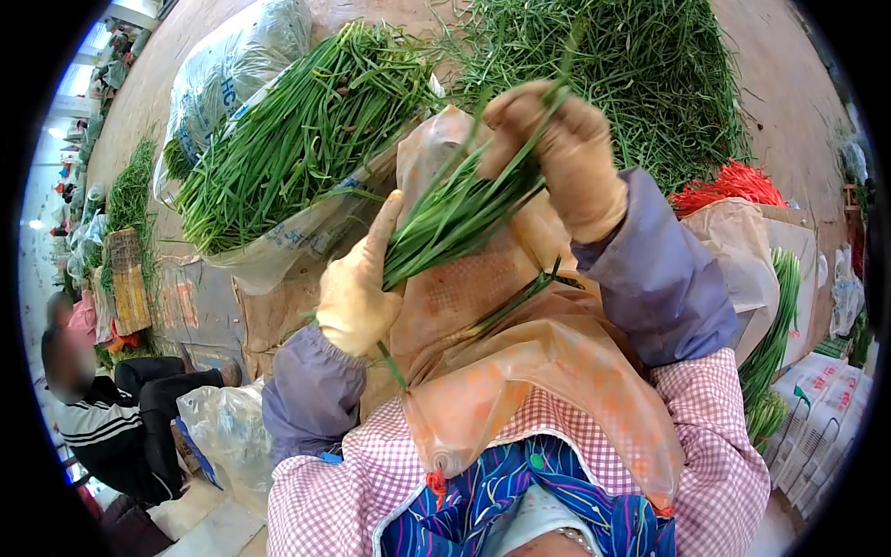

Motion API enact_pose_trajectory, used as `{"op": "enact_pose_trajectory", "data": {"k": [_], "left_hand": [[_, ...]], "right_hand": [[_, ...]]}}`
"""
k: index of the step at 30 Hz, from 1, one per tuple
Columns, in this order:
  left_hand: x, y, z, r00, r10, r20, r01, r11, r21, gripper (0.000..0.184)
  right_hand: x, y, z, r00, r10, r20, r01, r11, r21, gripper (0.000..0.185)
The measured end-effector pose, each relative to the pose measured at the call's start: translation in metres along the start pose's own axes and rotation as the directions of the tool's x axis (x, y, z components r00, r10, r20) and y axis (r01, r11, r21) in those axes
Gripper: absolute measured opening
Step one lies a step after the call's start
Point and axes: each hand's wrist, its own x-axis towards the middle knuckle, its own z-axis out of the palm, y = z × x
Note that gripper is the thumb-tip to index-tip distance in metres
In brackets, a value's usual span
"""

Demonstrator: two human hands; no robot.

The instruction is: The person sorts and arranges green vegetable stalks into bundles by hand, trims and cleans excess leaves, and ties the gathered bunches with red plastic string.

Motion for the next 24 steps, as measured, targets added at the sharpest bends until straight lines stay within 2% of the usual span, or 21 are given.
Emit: {"op": "enact_pose_trajectory", "data": {"k": [1, 3, 5, 7, 8, 9, 10, 12, 13, 14, 15, 17, 19, 20, 21, 22, 23, 24], "left_hand": [[0.001, -0.007, 0.006, 1.000, -0.030, 0.007, 0.030, 0.999, 0.041, 0.080], [-0.002, -0.017, 0.023, 0.999, 0.023, 0.024, -0.023, 1.000, 0.012, 0.089], [-0.005, -0.016, 0.031, 0.999, 0.013, 0.036, -0.016, 0.996, 0.089, 0.099], [-0.008, -0.020, 0.040, 0.998, 0.062, -0.020, -0.058, 0.982, 0.180, 0.102], [-0.010, -0.021, 0.043, 0.995, 0.089, -0.051, -0.074, 0.970, 0.230, 0.104], [-0.011, -0.020, 0.043, 0.995, 0.085, -0.047, -0.071, 0.967, 0.245, 0.104], [-0.011, -0.018, 0.043, 0.995, 0.084, -0.044, -0.070, 0.963, 0.261, 0.104], [-0.010, -0.014, 0.044, 0.994, 0.093, -0.049, -0.074, 0.951, 0.299, 0.104], [-0.009, -0.011, 0.044, 0.993, 0.101, -0.053, -0.079, 0.944, 0.321, 0.104], [-0.010, -0.009, 0.044, 0.993, 0.110, -0.049, -0.086, 0.935, 0.345, 0.104], [-0.012, -0.006, 0.045, 0.998, 0.059, -0.032, -0.044, 0.938, 0.342, 0.106], [-0.011, -0.002, 0.045, 1.000, -0.024, -0.008, 0.026, 0.939, 0.342, 0.109], [-0.013, -0.002, 0.047, 1.000, -0.011, -0.016, 0.016, 0.934, 0.356, 0.109], [-0.014, -0.003, 0.046, 1.000, -0.006, -0.016, 0.011, 0.937, 0.350, 0.109], [-0.015, -0.004, 0.045, 1.000, -0.005, -0.018, 0.011, 0.940, 0.341, 0.109], [-0.015, -0.006, 0.046, 0.999, 0.030, -0.029, -0.018, 0.935, 0.355, 0.108], [-0.016, -0.009, 0.046, 0.997, 0.065, -0.038, -0.046, 0.929, 0.368, 0.107], [-0.016, -0.010, 0.047, 0.994, 0.102, -0.048, -0.076, 0.922, 0.380, 0.106]], "right_hand": [[0.007, -0.005, -0.017, 0.995, 0.072, -0.075, -0.065, 0.993, 0.100, 0.018], [0.008, -0.017, -0.045, 0.995, 0.095, -0.044, -0.077, 0.949, 0.306, 0.020], [0.011, -0.042, -0.088, 0.996, -0.002, -0.094, 0.024, 0.971, 0.237, 0.025], [0.007, -0.072, -0.152, 0.995, -0.082, -0.050, 0.084, 0.995, 0.047, 0.033], [0.011, -0.072, -0.172, 0.986, -0.060, -0.155, 0.011, 0.954, -0.300, 0.037], [0.014, -0.062, -0.191, 0.963, -0.081, -0.258, -0.094, 0.794, -0.600, 0.040], [0.012, -0.048, -0.210, 0.929, -0.142, -0.342, -0.217, 0.540, -0.813, 0.044], [-0.008, -0.029, -0.191, 0.924, -0.374, -0.083, -0.002, 0.211, -0.977, 0.050], [-0.019, -0.037, -0.135, 0.923, -0.372, -0.097, 0.048, 0.363, -0.931, 0.048], [-0.030, -0.048, -0.103, 0.965, -0.173, -0.195, -0.048, 0.617, -0.785, 0.041], [-0.039, -0.052, -0.079, 0.970, 0.043, -0.238, -0.176, 0.802, -0.571, 0.033], [-0.047, -0.042, -0.046, 0.989, 0.128, 0.069, -0.015, 0.564, -0.826, 0.020], [-0.052, -0.019, -0.034, 0.953, 0.280, 0.115, -0.094, 0.635, -0.767, 0.018], [-0.056, -0.015, -0.032, 0.924, 0.373, 0.086, -0.257, 0.772, -0.581, 0.018], [-0.058, -0.013, -0.030, 0.880, 0.467, 0.088, -0.411, 0.840, -0.356, 0.018], [-0.054, -0.037, -0.031, 0.749, 0.657, 0.090, -0.619, 0.741, -0.261, 0.017], [-0.056, -0.035, -0.045, 0.898, 0.437, 0.039, -0.422, 0.885, -0.198, 0.020], [-0.049, -0.044, -0.064, 0.958, 0.255, 0.135, -0.269, 0.958, 0.099, 0.023]]}}
